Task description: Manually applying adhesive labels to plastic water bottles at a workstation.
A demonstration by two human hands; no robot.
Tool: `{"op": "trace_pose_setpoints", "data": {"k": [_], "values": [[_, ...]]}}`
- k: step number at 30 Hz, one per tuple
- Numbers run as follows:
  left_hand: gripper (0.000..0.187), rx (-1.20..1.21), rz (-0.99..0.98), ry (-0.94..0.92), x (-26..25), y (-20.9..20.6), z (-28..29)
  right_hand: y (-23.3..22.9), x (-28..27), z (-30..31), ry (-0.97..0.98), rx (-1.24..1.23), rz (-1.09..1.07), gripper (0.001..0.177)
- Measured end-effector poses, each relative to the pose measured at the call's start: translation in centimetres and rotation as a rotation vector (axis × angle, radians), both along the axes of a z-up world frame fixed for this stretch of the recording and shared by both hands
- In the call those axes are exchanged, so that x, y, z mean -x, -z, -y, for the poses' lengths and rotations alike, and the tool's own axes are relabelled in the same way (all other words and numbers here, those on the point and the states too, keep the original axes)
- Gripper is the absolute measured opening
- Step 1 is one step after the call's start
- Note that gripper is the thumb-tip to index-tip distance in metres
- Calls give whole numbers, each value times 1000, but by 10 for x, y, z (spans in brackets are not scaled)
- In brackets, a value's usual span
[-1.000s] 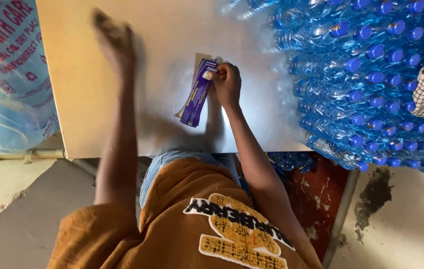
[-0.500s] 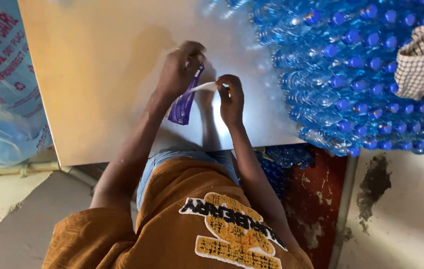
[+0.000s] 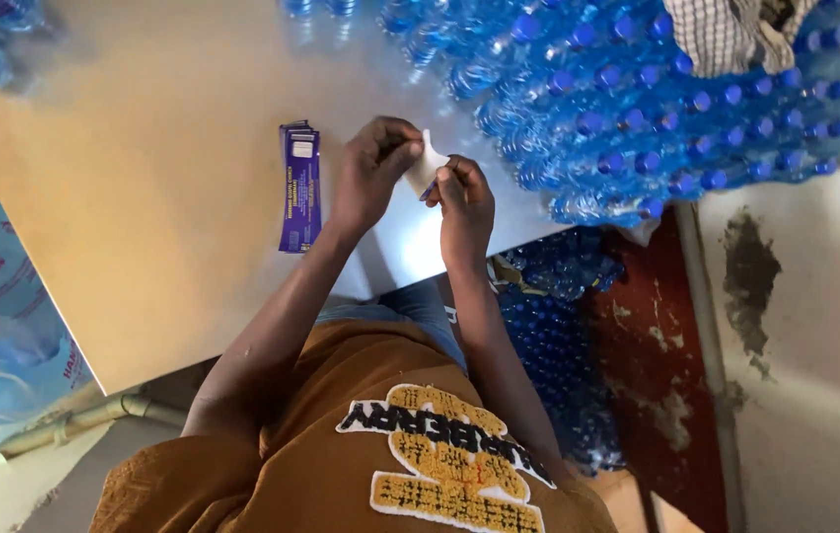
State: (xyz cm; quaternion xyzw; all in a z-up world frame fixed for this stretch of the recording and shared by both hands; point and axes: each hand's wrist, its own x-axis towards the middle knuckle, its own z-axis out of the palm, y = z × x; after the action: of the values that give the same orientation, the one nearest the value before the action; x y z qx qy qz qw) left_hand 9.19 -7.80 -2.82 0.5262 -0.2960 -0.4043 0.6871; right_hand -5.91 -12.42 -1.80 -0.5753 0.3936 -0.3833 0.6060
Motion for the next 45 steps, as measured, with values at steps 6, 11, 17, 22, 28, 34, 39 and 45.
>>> {"op": "trace_pose_setpoints", "data": {"k": [6,11,17,22,28,34,39,45], "values": [[31,4,8,60,46,-43,-8,5,27,-5,51,36,97,18],[30,2,-101,61,64,-33,-1,8,51,-8,176,70,74,17],[14,18,110,31,66,-49,2,-6,80,-3,398,1,142,7],[10,-208,732,134,76,26,-2,-76,187,25,958,148,239,18],[36,-699,1071,1107,145,109,-27,-114,321,6,1340,270,18,56],[36,-389,930,1060,149,16,-10,-93,263,-50,730,45,-348,8],[40,9,437,758,150,-72,6,-49,225,-57,477,29,-309,9],[15,-24,-61,739,152,-59,5,-33,197,-48,332,71,-27,38]]}}
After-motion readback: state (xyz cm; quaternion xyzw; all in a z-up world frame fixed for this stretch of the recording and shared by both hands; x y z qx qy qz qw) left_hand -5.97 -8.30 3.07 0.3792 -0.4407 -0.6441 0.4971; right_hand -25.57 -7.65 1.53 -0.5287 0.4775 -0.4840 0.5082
